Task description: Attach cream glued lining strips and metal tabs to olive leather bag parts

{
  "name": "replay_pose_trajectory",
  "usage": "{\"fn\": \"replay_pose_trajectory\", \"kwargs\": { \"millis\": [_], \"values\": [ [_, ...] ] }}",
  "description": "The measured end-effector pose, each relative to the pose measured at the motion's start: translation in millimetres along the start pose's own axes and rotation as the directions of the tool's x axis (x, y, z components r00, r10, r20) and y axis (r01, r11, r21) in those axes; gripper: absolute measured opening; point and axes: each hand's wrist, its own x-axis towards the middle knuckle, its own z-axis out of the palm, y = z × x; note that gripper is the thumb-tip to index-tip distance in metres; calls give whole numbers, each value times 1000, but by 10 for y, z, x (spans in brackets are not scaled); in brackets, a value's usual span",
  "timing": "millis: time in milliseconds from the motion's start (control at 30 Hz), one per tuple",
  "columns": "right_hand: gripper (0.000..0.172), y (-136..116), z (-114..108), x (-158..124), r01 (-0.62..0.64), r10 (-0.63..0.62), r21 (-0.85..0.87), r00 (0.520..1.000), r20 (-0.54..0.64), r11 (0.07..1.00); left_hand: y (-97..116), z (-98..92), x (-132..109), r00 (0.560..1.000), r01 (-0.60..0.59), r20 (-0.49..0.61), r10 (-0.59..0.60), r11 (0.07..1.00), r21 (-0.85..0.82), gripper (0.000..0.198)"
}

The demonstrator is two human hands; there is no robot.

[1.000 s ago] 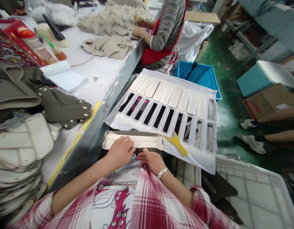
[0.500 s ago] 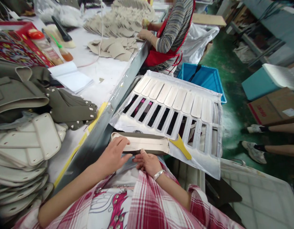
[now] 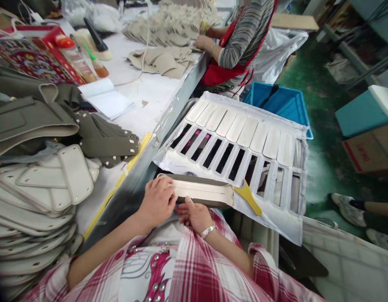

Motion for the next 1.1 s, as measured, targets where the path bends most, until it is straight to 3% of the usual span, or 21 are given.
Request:
{"fn": "replay_pose_trajectory", "kwargs": {
  "millis": [100,233,400,633,733,867,933,1000,1100],
  "values": [
    [43,-7,93,24,-13,13,3,1000,23,1000,-17,8,-37,998,35,-49,-35,999,-5,4],
    [42,4,217,72,-13,13,-8,1000,23,1000,-163,5,-103,980,143,-126,-156,984,-103,18],
    [44,-8,392,106,-50,50,2,998,34,999,-358,6,-203,981,146,-83,-175,950,-275,6],
    [40,-83,626,72,-13,19,-77,996,81,997,-370,49,-239,957,196,-125,-261,902,-384,9],
    [34,-59,704,83,9,1,-98,995,102,995,-393,93,-247,938,214,-154,-312,867,-450,18],
    [46,22,758,111,35,-25,-63,987,159,997,-432,133,-277,934,247,-106,-342,830,-501,30],
    [52,23,681,80,53,-46,-35,983,176,998,-433,119,-283,943,249,-89,-319,860,-445,35],
    [54,-5,459,-19,73,-71,-3,969,238,997,-407,85,-262,967,191,-101,-233,931,-312,43],
    [53,-16,-188,-262,118,-105,3,870,482,993,-268,58,-136,994,15,-110,-18,999,-28,52]
  ]
}}
